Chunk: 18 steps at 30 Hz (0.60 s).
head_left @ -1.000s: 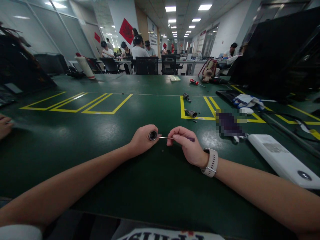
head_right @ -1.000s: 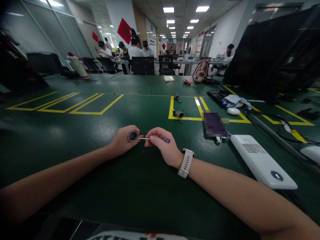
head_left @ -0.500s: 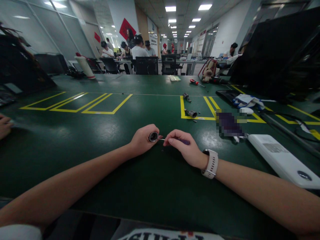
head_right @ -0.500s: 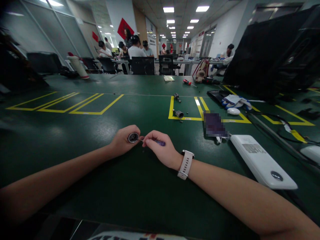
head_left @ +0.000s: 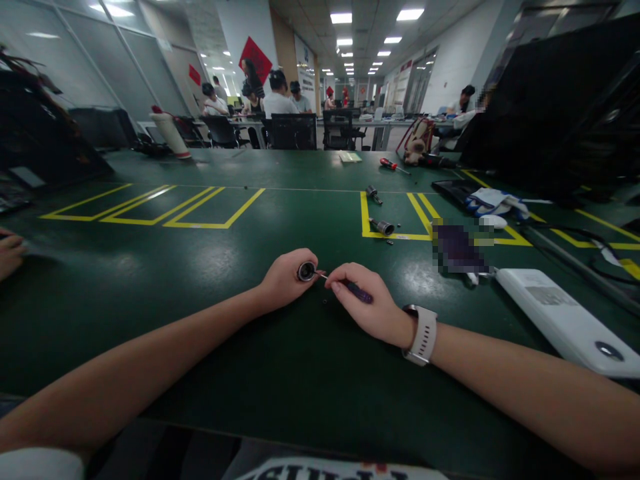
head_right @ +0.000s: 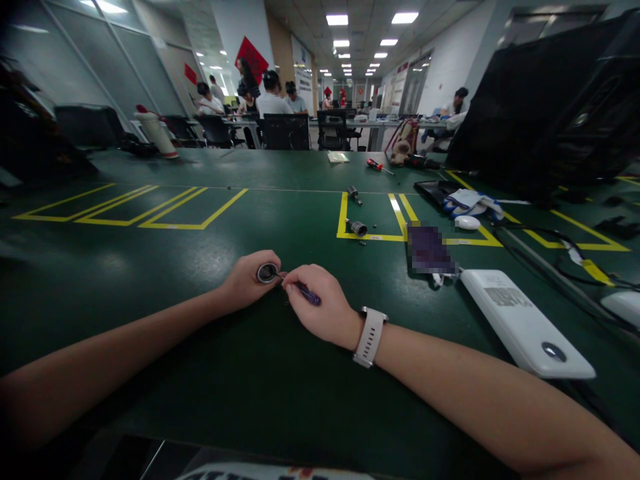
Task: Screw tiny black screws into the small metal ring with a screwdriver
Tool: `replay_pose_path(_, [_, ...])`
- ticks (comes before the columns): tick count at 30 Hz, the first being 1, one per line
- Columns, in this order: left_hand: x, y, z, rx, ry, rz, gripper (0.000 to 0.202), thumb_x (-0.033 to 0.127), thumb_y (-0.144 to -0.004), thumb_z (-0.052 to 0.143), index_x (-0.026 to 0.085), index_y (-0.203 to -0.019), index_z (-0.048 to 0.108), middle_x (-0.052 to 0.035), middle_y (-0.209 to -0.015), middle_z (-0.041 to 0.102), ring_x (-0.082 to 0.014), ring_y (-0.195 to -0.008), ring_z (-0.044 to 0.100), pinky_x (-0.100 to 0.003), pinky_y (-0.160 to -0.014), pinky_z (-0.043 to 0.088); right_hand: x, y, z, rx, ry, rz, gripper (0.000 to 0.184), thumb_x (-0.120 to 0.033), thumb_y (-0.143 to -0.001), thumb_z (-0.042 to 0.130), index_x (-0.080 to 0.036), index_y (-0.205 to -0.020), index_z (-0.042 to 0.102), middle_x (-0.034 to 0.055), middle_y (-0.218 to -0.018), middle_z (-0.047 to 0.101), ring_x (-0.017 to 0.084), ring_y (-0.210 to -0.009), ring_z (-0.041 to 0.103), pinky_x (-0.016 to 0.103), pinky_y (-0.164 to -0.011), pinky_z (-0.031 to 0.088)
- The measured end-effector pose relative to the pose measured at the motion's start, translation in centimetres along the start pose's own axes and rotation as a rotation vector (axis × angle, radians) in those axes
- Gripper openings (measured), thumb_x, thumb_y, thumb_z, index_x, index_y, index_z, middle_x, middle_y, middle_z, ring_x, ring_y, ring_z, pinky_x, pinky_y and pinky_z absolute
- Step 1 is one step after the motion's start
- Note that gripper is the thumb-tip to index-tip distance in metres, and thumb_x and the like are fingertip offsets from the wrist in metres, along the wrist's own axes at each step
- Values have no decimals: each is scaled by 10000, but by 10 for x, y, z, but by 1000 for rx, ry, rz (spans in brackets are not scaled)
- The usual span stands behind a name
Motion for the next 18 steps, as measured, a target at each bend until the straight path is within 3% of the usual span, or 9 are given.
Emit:
replay_pose_path(6, [0, 2, 1, -42, -22, 46, 147, 240, -789, 530, 168, -677, 468, 14, -660, 489, -111, -601, 463, -228, -543, 343, 4, -2, -4, -2, -166, 155, 115, -173, -809, 512, -175, -780, 623, 27, -779, 628, 152, -764, 579, 315, -729, 438])
replay_pose_path(13, [3, 4, 0, -49, -19, 74, 152, 210, -807, 501, 166, -666, 463, 5, -667, 486, -111, -609, 462, -235, -558, 346, 29, -6, 2, -12, -798, 442, 108, -208, -773, 527, -156, -758, 622, 24, -713, 651, 133, -667, 580, 287, -655, 435])
replay_pose_path(15, [4, 4, -1, -45, -8, 72, 163, 224, -811, 497, 166, -663, 460, 4, -663, 483, -112, -607, 460, -235, -554, 347, 31, -6, 2, -7, -842, 457, 104, -211, -770, 530, -156, -760, 618, 25, -716, 650, 129, -658, 577, 281, -647, 432])
replay_pose_path(18, [4, 3, -2, -34, -19, 53, 143, 217, -804, 503, 165, -675, 468, 3, -666, 488, -115, -610, 466, -236, -556, 351, 23, -4, 0, 19, -682, 360, 109, -217, -792, 523, -169, -767, 618, 17, -738, 638, 133, -698, 572, 290, -678, 441])
Point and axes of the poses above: each hand's wrist, its own y-axis away from the middle knuckle, its own z-axis out of the palm, x = y × z, the point moved 2 cm from there along -y, towards the middle knuckle
